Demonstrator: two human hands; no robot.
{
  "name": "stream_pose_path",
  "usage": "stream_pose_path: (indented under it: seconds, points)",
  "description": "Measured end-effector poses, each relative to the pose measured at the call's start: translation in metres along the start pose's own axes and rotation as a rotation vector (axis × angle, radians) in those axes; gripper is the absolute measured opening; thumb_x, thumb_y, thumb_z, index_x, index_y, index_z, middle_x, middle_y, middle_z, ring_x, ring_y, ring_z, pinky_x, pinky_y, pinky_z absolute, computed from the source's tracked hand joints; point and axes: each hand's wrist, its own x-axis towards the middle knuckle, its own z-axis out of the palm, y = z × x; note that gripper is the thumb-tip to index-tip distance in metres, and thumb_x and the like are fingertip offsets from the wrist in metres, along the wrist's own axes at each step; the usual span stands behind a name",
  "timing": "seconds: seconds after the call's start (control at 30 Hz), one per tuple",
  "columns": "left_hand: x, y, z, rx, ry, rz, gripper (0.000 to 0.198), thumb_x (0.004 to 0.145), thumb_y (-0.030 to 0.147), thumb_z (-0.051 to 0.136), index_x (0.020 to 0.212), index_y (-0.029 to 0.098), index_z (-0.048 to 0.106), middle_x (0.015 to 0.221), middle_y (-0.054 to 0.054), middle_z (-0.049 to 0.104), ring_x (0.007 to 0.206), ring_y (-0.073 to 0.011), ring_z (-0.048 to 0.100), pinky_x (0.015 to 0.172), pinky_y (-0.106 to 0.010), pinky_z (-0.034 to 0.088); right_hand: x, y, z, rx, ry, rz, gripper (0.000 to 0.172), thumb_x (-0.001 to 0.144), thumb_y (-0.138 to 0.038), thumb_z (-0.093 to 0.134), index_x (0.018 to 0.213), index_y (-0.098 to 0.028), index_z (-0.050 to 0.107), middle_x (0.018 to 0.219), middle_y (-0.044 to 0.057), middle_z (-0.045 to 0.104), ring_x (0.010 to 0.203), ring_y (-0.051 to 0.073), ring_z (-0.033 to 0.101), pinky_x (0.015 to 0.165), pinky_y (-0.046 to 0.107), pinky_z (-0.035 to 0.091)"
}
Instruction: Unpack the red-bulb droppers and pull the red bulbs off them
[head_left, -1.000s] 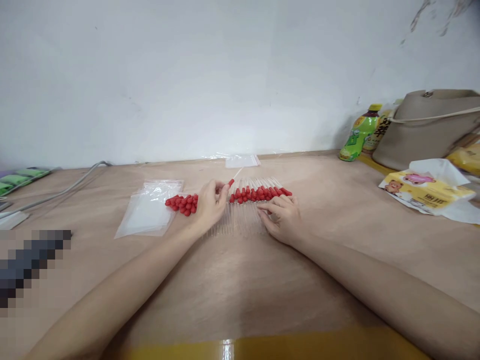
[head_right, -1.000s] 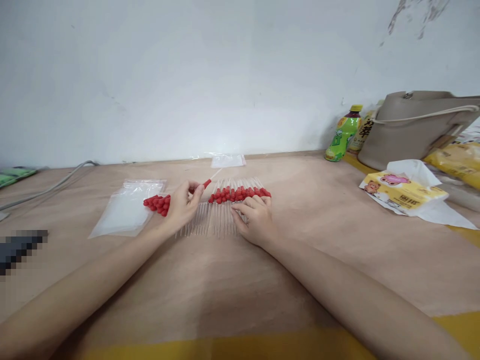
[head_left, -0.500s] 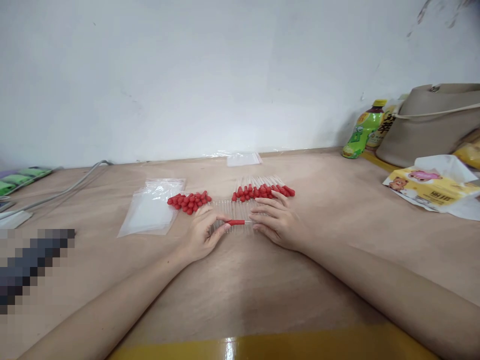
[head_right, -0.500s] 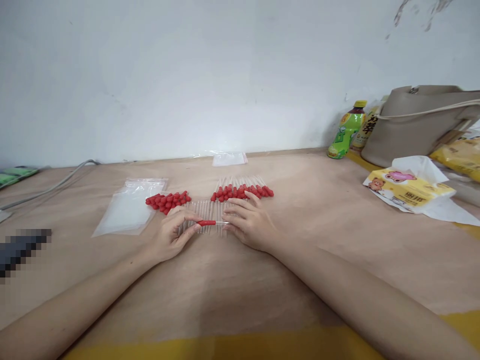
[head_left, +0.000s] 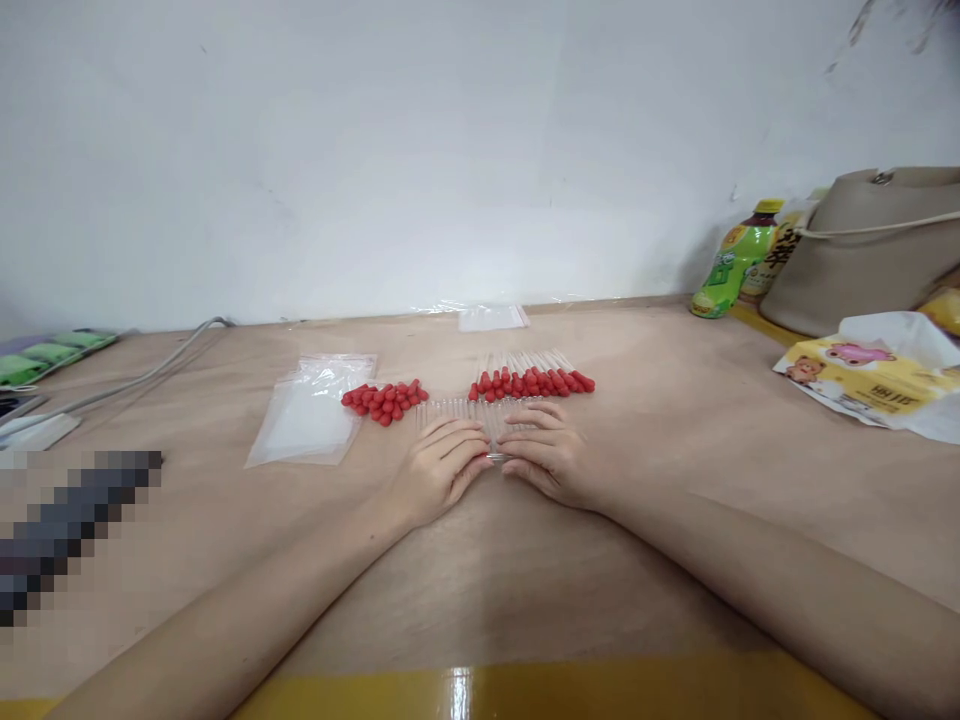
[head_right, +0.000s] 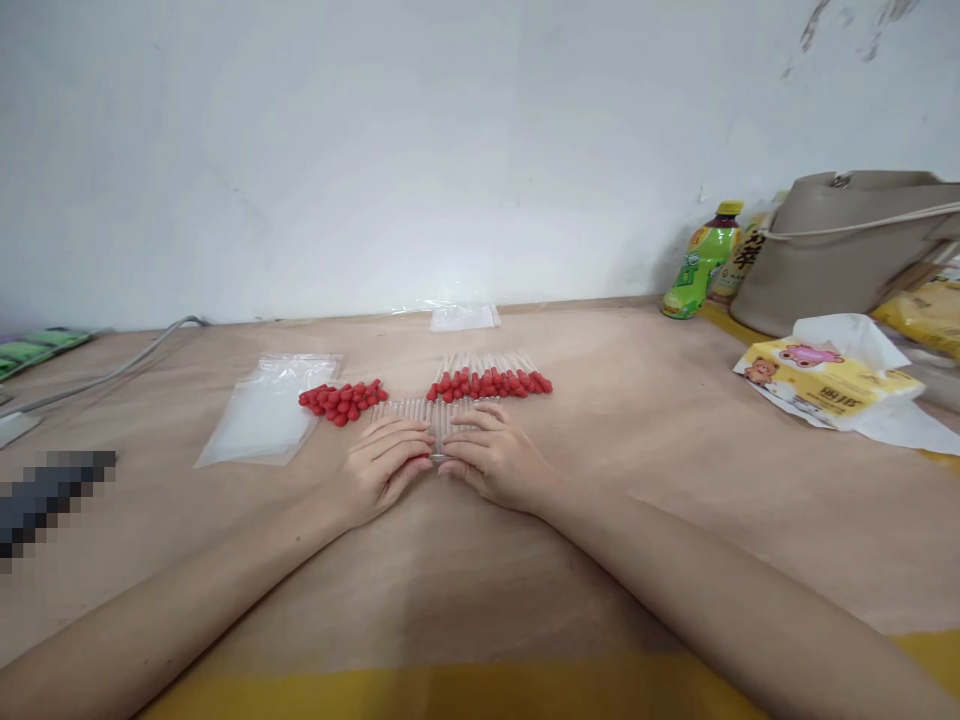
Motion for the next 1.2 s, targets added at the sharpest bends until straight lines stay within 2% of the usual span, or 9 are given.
stream_pose_path:
  seconds: [0.13,0.37,0.67,0.9,0.97,1.07,1.13,1.2]
  points:
    - [0.001,0.003,-0.004,0.029,-0.062,0.004,0.009,0.084,0.018,0.050,0.090,0.017,0.056,0.094,-0.005,0.067,0.103,-0.0178,0.058,0.097,-0.038,0.041,-0.002,-0.001,0.001,0.028,0.011,-0.034,0.013,0.084,-0.020,0.052,0.087,-0.014,0.062,0.087,0.007,0.069,0.091,0.016,0.062,0.084,0.032,0.048]
    - [0.005,0.008,-0.008,0.050,-0.171,0.020,0.015,0.087,0.019,0.043,0.090,0.016,0.057,0.104,-0.006,0.066,0.113,-0.0185,0.052,0.105,-0.042,0.032,-0.005,-0.006,-0.002,0.029,0.011,-0.036,0.013,0.085,-0.019,0.049,0.089,-0.015,0.060,0.092,0.009,0.068,0.093,0.014,0.062,0.087,0.031,0.049]
    - [0.002,0.007,-0.012,0.025,-0.186,0.040,0.016,0.087,0.016,0.042,0.092,0.017,0.057,0.098,-0.005,0.067,0.113,-0.0181,0.051,0.108,-0.043,0.027,-0.009,-0.007,-0.004,0.038,0.042,-0.067,0.011,0.082,-0.014,0.052,0.089,-0.015,0.060,0.085,0.006,0.069,0.098,0.016,0.060,0.092,0.031,0.048]
    - [-0.002,0.006,-0.011,0.017,-0.175,0.052,0.013,0.087,0.017,0.044,0.089,0.017,0.056,0.101,-0.004,0.067,0.112,-0.0182,0.052,0.106,-0.042,0.029,-0.015,-0.004,-0.006,0.032,0.084,-0.121,0.018,0.083,-0.013,0.052,0.098,-0.017,0.059,0.093,0.006,0.068,0.104,0.016,0.058,0.093,0.035,0.048]
    - [-0.005,0.003,-0.013,0.022,-0.157,0.017,0.014,0.087,0.016,0.042,0.087,0.018,0.057,0.101,-0.004,0.066,0.112,-0.0185,0.052,0.104,-0.043,0.031,-0.017,-0.001,-0.012,0.039,0.091,-0.078,0.018,0.083,-0.013,0.051,0.098,-0.017,0.060,0.093,0.006,0.068,0.104,0.017,0.058,0.092,0.035,0.049]
    - [-0.008,-0.008,-0.022,0.081,-0.080,-0.099,0.014,0.086,0.020,0.045,0.085,0.019,0.059,0.098,-0.005,0.066,0.104,-0.0200,0.055,0.093,-0.040,0.040,-0.019,0.006,-0.022,0.020,0.113,0.076,0.016,0.083,-0.015,0.050,0.095,-0.018,0.062,0.090,0.005,0.068,0.099,0.017,0.060,0.086,0.034,0.051]
    - [-0.005,-0.021,-0.033,0.143,-0.007,-0.229,0.016,0.085,0.027,0.048,0.087,0.019,0.061,0.093,-0.006,0.064,0.092,-0.0193,0.057,0.082,-0.035,0.045,-0.019,0.011,-0.026,-0.034,0.116,0.180,0.014,0.083,-0.019,0.052,0.091,-0.019,0.063,0.081,0.004,0.069,0.086,0.016,0.063,0.077,0.032,0.051]
    - [0.002,-0.039,-0.048,0.203,0.049,-0.419,0.022,0.085,0.033,0.046,0.089,0.020,0.064,0.084,-0.005,0.060,0.081,-0.0175,0.057,0.073,-0.031,0.046,-0.018,0.014,-0.027,-0.115,0.111,0.263,0.012,0.082,-0.023,0.054,0.086,-0.020,0.065,0.073,0.002,0.068,0.072,0.015,0.061,0.071,0.031,0.047]
